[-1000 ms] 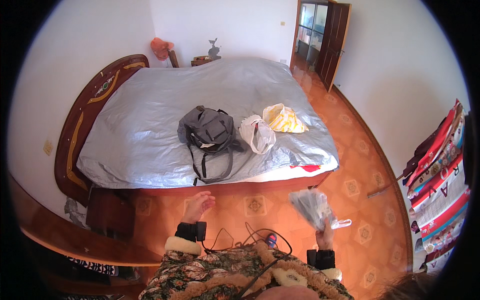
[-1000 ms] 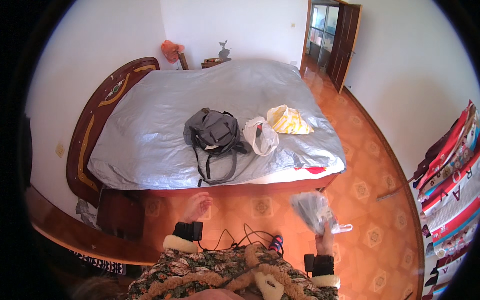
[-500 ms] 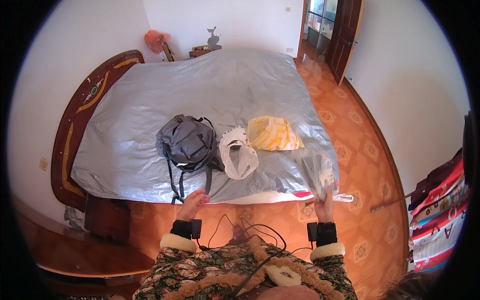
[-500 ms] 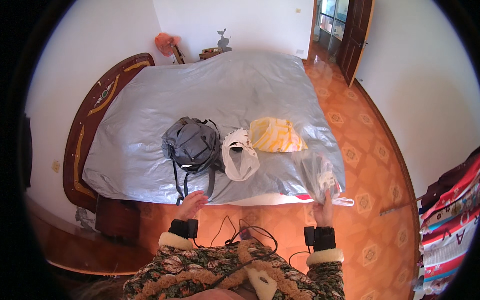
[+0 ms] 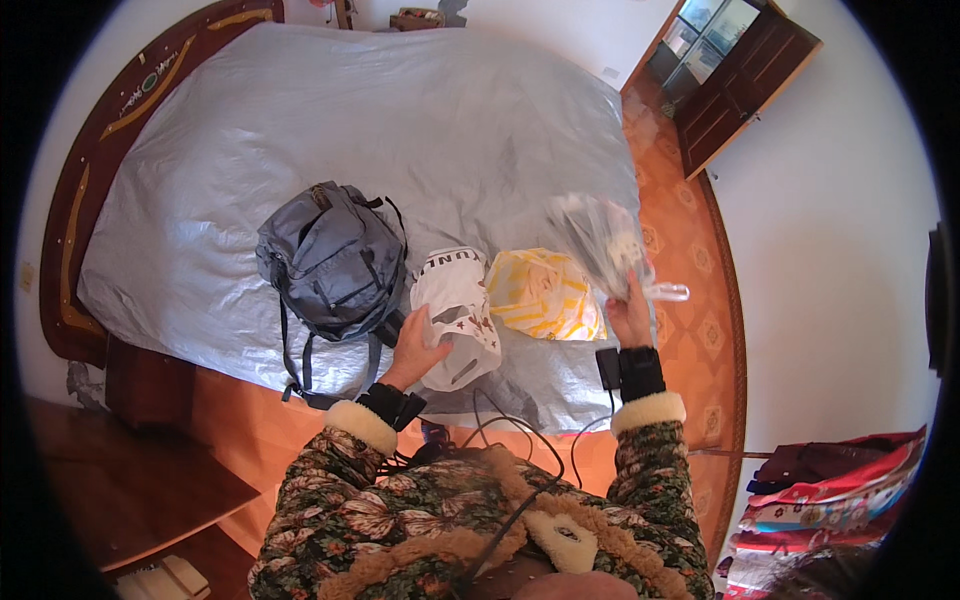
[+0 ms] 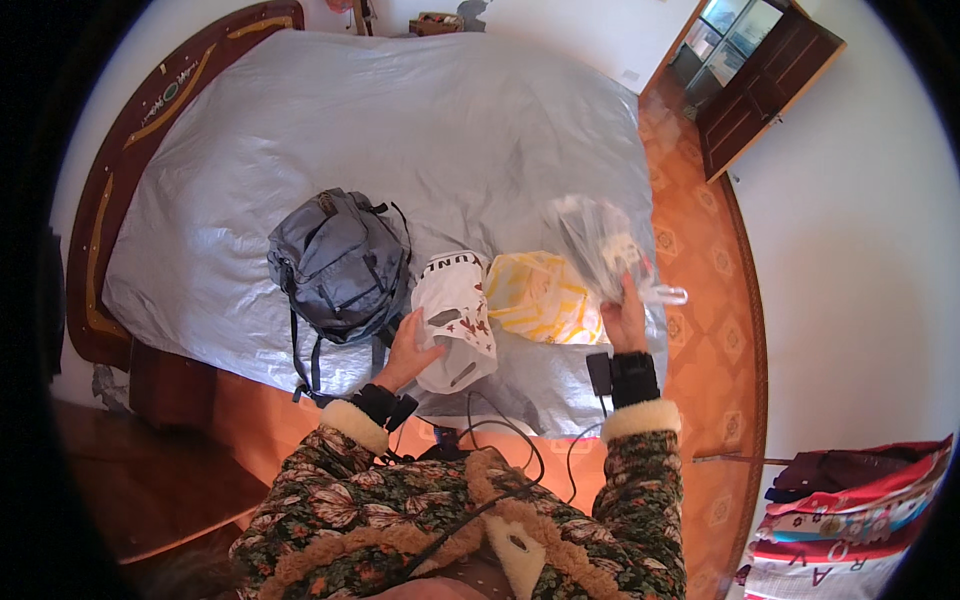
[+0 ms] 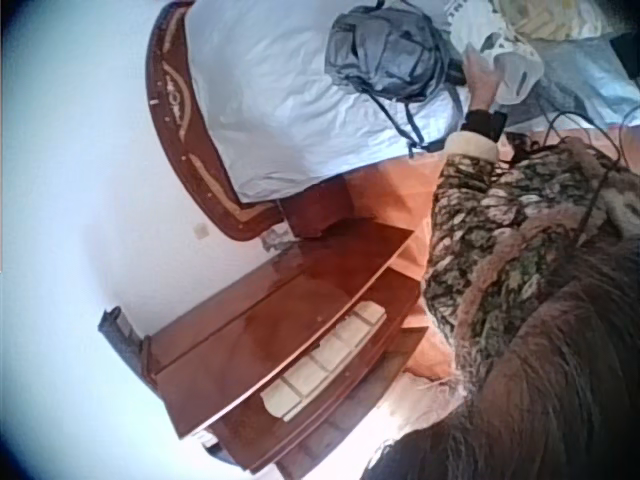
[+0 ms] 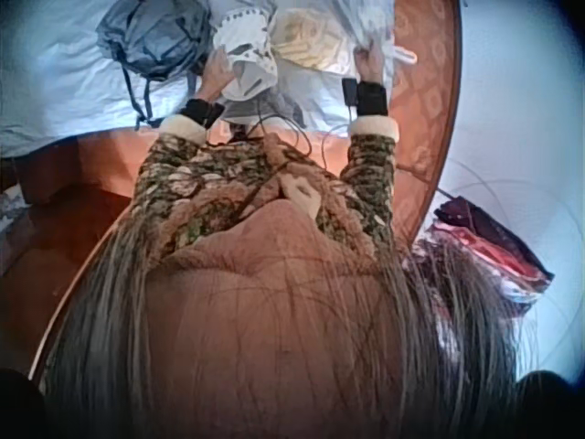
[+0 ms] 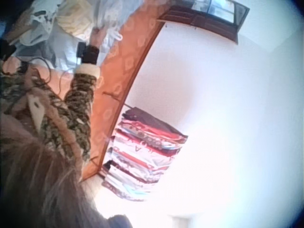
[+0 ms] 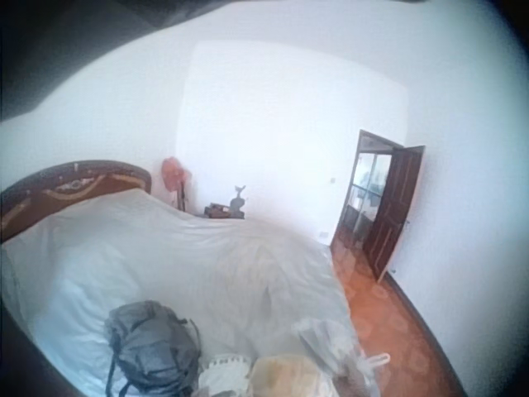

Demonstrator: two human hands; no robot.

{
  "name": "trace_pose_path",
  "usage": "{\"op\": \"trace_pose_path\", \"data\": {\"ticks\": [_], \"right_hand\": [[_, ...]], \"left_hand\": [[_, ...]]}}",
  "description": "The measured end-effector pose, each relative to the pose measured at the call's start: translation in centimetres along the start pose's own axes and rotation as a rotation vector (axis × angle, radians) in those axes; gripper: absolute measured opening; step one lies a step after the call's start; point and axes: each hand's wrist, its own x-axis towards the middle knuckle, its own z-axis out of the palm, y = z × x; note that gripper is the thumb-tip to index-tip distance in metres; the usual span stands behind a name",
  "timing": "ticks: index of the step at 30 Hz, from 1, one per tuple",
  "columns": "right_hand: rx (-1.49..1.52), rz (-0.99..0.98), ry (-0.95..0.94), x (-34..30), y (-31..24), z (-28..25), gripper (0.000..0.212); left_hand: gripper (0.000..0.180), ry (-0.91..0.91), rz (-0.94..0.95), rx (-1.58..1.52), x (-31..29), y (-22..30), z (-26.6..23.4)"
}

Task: The person unpacks items from plastic bags on a bed, removes socks and other clothing, and places them into a wardrobe. They also fold a small cloth and place it on the bed.

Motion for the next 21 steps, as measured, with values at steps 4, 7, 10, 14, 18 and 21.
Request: {"op": "trace_pose_path", "data": {"ticks": [4,7,10,14,18,21], "right_hand": [[-0.18,0.138,0.13,9.4,1.5,-1.0,0.048],[-0.492,0.192,0.33,12.1,4.6,-2.6,0.065],[-0.932,-0.102,0.182,11.3,6.0,-2.7,0.074],[-1.247,-0.803,-0.082,5.1,4.4,0.5,0.045],[-1.066,-0.736,-0.582,-1.0,2.9,4.4,0.026],[-0.943,-0.363,-0.87,-3.3,3.1,5.4,0.026]], "left_hand": [[0.039,-0.138,-0.125,-0.129,2.8,-0.9,2.2],[0.024,-0.113,-0.132,-0.154,3.5,-1.1,3.4],[0.023,-0.168,-0.301,-0.283,4.1,0.1,3.5],[0.023,-0.018,-0.306,-0.567,4.6,5.4,3.9],[0.026,0.03,-0.193,-0.603,6.3,11.1,5.6],[0.029,-0.012,-0.167,-0.634,6.9,14.0,7.1]]}}
